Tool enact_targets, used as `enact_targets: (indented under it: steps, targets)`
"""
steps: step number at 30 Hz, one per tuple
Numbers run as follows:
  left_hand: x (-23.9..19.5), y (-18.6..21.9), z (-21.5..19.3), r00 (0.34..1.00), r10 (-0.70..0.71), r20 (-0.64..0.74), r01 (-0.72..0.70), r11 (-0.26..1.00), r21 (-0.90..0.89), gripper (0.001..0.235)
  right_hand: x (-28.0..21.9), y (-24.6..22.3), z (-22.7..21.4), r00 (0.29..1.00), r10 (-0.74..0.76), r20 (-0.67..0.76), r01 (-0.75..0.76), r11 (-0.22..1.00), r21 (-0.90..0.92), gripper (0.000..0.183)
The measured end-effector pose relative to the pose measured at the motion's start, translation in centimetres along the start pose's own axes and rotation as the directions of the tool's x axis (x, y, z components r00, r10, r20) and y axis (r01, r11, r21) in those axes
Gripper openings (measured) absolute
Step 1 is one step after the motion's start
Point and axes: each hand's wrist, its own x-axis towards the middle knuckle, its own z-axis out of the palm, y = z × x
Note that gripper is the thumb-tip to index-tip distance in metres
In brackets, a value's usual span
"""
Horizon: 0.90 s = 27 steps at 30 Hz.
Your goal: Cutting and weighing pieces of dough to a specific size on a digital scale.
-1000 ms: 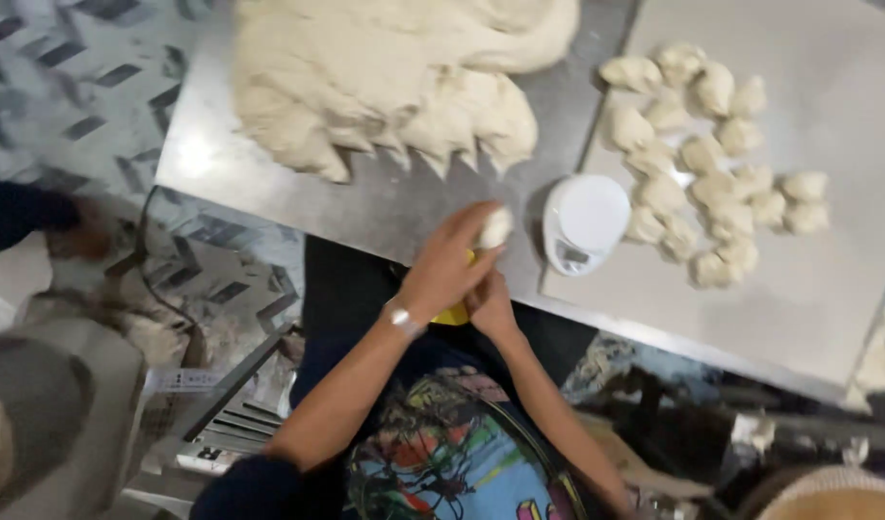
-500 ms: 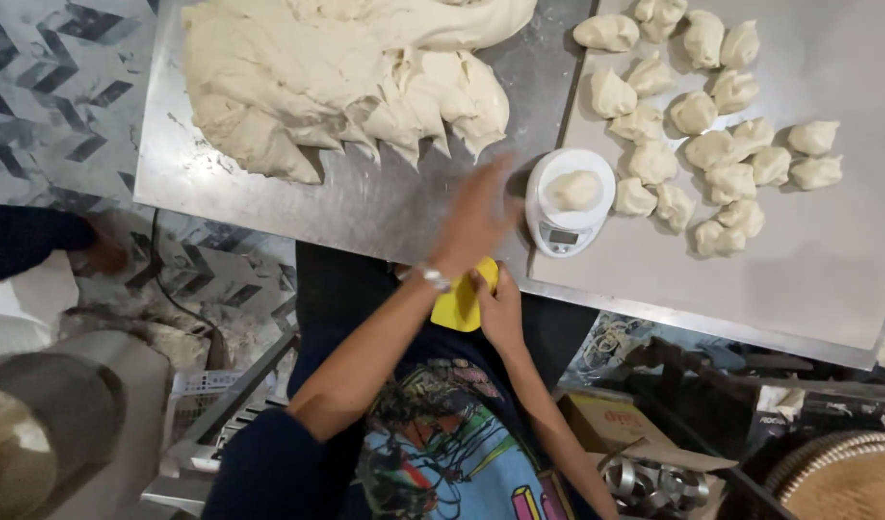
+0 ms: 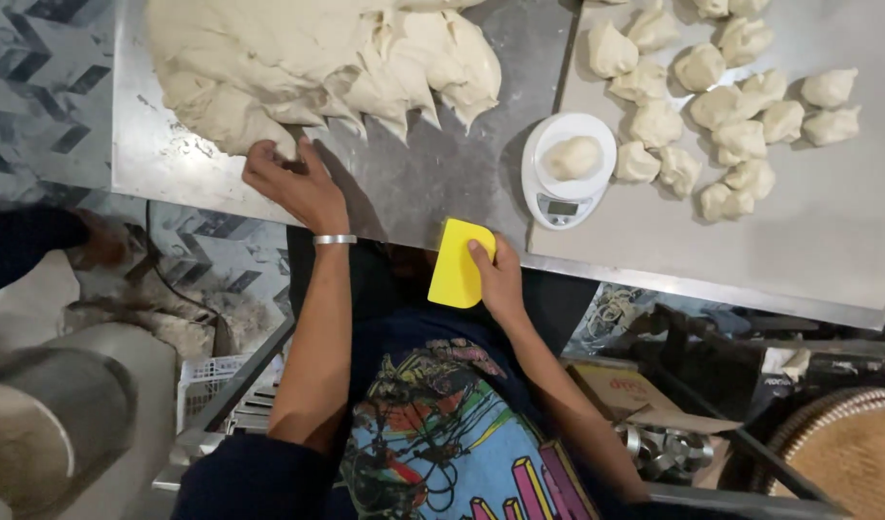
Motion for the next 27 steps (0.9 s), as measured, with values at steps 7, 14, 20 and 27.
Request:
enact_targets:
  steps: [7, 14, 20, 27]
  targets:
    - [0.3, -2.8, -0.6, 0.998, 0.053, -0.038, -0.053, 0.998, 0.016, 0.028, -0.3, -0.2, -0.1, 1.0, 0.008, -0.004, -0.008, 1.0, 0.002, 0.021]
    - [-0.1, -4.1, -5.0, 0.994, 0.018, 0.108, -0.006, 0.994, -0.108, 0.018, -0.3, 0.0, -0.1, 1.0, -0.007, 0.008, 0.007, 1.0, 0.004, 0.021]
    - [-0.1, -3.9, -8.1, 0.991, -0.07, 0.11, 0.077, 0.995, -0.067, 0.023, 1.0, -7.0, 5.8, 0.971, -0.157, 0.182, 0.209, 0.925, -0.317, 0.024]
    - [0.8, -1.0, -8.8, 0.955, -0.24, 0.174, 0.253, 0.966, -0.054, 0.02, 7.6, -15.1, 19.3, 0.641, -0.485, 0.595, 0.766, 0.454, -0.456, 0.022]
